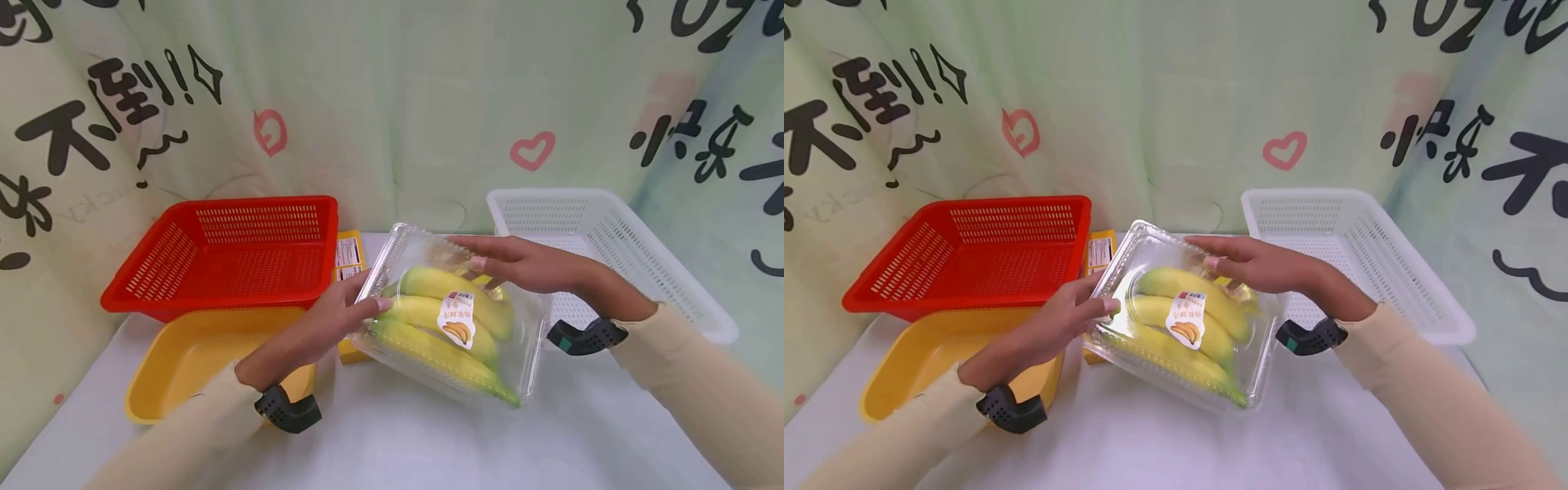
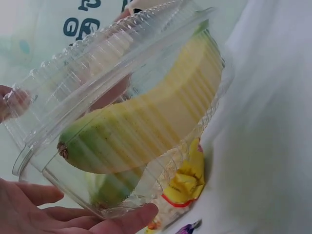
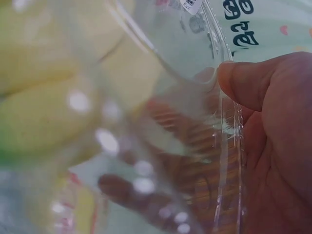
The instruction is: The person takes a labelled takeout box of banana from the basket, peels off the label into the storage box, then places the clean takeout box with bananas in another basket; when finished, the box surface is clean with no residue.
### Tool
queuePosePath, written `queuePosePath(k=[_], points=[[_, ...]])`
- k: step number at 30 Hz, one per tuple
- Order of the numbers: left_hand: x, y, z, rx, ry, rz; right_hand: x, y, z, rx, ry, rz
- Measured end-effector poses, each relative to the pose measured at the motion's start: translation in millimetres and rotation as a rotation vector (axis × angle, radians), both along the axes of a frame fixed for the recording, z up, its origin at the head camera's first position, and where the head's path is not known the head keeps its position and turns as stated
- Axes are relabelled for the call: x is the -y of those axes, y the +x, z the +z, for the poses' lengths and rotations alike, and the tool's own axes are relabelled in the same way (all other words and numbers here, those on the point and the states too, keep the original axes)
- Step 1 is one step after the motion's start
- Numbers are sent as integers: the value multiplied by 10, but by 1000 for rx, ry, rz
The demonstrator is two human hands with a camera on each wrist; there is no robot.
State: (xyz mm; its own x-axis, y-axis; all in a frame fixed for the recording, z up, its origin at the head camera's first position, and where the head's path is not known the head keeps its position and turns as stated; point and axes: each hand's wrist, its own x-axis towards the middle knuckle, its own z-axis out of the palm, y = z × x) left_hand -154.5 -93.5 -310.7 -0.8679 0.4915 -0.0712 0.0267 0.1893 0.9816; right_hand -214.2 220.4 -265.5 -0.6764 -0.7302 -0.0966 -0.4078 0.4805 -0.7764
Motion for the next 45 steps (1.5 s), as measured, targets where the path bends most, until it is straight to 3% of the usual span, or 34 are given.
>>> queuePosePath(k=[8, 12, 25, 33, 37, 45], points=[[81, 227, -214, -31, -63, 24, 119, 76, -148, 33, 47, 39], [92, 321, -297, -3, -53, 45, 140, 109, -219, 0, 76, 42], [125, 588, -570, 93, -27, 65, 254, 183, -418, 148, 89, 89], [115, 695, -757, 99, 23, 69, 295, 154, -564, 33, 121, 142], [131, 716, -797, 95, 57, 71, 317, 140, -581, 18, 129, 143], [129, 748, -781, 138, 61, 116, 329, 114, -614, 88, 80, 166]])
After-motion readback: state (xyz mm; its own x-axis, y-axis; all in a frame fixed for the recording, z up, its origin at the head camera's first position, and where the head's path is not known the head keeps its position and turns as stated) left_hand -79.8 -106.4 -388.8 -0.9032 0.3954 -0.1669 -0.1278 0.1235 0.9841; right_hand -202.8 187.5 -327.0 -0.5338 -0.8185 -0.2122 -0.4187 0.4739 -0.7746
